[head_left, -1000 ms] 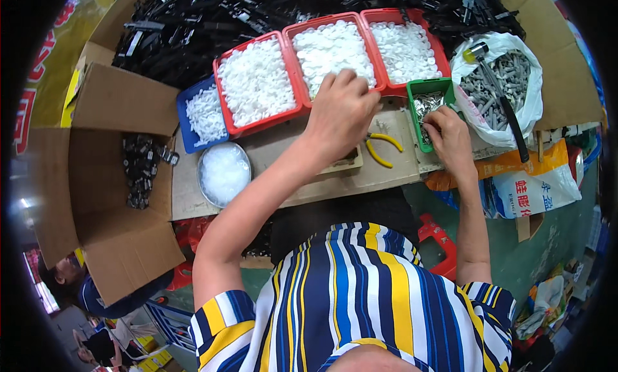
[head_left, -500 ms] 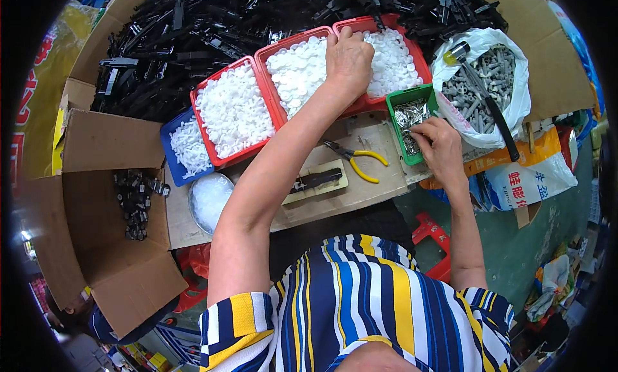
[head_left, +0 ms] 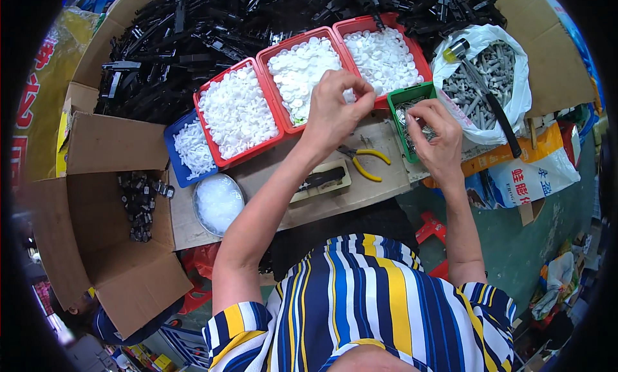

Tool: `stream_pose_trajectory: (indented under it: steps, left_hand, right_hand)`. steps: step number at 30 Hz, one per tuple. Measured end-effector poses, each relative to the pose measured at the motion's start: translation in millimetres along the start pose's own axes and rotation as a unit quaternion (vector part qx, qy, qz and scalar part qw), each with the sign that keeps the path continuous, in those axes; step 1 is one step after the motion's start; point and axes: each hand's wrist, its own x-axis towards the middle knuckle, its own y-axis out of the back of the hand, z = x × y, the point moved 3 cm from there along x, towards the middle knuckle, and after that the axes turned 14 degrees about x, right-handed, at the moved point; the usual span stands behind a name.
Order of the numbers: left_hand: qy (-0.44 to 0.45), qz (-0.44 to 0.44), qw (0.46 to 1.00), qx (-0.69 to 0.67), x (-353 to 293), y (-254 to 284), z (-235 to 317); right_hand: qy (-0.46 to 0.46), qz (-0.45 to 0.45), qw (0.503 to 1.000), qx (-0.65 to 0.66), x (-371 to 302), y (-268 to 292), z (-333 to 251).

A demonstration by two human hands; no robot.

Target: The person assembles small lock mechanisms at a workbench. They pick up a black lock body and a white plastic component, insert the plastic piece into the lock body, and use a hammer to tap it into place. They then use pliers to adjust the internal parts of the lock. The process is repeated for multiple units, with finished locks being placed into a cardboard box.

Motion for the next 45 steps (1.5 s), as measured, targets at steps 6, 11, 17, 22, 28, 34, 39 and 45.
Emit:
stream_pose_trajectory:
  steps: [6, 11, 17, 22, 28, 34, 39, 45]
  left_hand:
    - [0.006, -0.008, 0.999, -0.030, -32, 5, 18]
    - [-0.013, 0.019, 1.000, -0.016, -44, 10, 23]
    - [-0.026, 0.049, 0.998, -0.014, -53, 16, 20]
    - [-0.061, 0.077, 0.995, 0.011, -58, 23, 19]
    - [-0.179, 0.143, 0.966, 0.121, -63, 28, 24]
    - [-0.151, 0.166, 0.970, 0.091, -67, 30, 26]
    - [-0.080, 0.147, 0.986, 0.008, -72, 30, 28]
    - [-0.043, 0.130, 0.990, -0.038, -82, 33, 29]
  right_hand:
    - [0.031, -0.019, 0.997, 0.064, 3, -15, -16]
    - [0.017, -0.038, 0.997, 0.071, 1, -19, -24]
    - [0.035, -0.048, 0.996, 0.062, -1, -25, -28]
    - [0.032, -0.066, 0.995, 0.070, -1, -31, -33]
    - [-0.022, -0.093, 0.989, 0.110, 0, -36, -30]
    - [-0.208, -0.084, 0.902, 0.368, -11, -46, -11]
    - [-0.194, -0.051, 0.847, 0.493, -17, -53, -9]
    - [-0.168, -0.069, 0.857, 0.483, -15, -53, -12]
